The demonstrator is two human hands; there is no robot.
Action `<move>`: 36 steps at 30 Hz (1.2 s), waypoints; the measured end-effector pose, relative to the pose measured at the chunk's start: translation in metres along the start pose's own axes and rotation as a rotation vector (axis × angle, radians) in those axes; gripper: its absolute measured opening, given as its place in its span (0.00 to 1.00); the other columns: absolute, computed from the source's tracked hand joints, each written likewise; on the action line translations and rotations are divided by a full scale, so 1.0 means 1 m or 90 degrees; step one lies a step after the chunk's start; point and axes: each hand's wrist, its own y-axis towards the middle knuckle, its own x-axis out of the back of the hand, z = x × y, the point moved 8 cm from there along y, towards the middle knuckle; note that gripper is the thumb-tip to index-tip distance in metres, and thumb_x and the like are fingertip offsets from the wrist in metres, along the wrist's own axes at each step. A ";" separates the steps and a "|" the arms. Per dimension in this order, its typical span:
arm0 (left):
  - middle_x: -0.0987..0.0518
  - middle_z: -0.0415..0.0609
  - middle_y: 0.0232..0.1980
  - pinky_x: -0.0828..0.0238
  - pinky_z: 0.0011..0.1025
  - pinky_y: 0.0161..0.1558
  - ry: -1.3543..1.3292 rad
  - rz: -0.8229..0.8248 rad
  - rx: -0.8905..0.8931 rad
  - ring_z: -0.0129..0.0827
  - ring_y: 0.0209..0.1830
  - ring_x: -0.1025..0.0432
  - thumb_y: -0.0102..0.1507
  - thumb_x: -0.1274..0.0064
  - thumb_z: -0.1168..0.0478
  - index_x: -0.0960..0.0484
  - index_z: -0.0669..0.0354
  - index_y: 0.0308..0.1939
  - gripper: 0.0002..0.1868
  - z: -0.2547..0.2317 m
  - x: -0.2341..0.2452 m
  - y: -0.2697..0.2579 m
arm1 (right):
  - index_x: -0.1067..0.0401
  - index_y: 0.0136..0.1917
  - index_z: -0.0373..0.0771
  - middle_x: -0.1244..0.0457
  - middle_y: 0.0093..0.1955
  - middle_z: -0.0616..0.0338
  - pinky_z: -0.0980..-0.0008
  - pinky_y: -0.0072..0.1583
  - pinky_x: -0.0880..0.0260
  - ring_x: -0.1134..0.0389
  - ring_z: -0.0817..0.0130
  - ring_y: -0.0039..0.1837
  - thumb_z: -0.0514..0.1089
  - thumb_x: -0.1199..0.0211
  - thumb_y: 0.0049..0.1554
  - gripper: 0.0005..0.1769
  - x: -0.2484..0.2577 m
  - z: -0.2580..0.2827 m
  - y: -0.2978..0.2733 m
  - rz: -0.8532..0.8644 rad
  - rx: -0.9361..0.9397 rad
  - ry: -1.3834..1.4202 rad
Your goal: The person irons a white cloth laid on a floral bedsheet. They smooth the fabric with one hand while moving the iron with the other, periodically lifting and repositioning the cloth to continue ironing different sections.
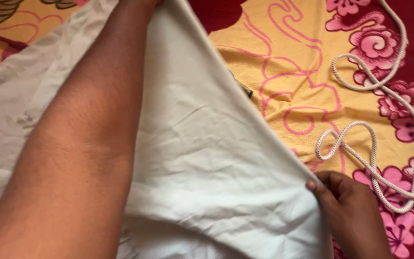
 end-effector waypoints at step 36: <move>0.24 0.53 0.37 0.34 0.42 0.41 0.215 0.387 -0.649 0.44 0.38 0.29 0.49 0.37 0.39 0.22 0.61 0.36 0.29 -0.037 0.123 -0.584 | 0.25 0.59 0.37 0.30 0.56 0.48 0.55 0.60 0.32 0.31 0.51 0.58 0.41 0.20 0.49 0.25 0.015 0.064 -0.092 -0.302 0.476 -0.216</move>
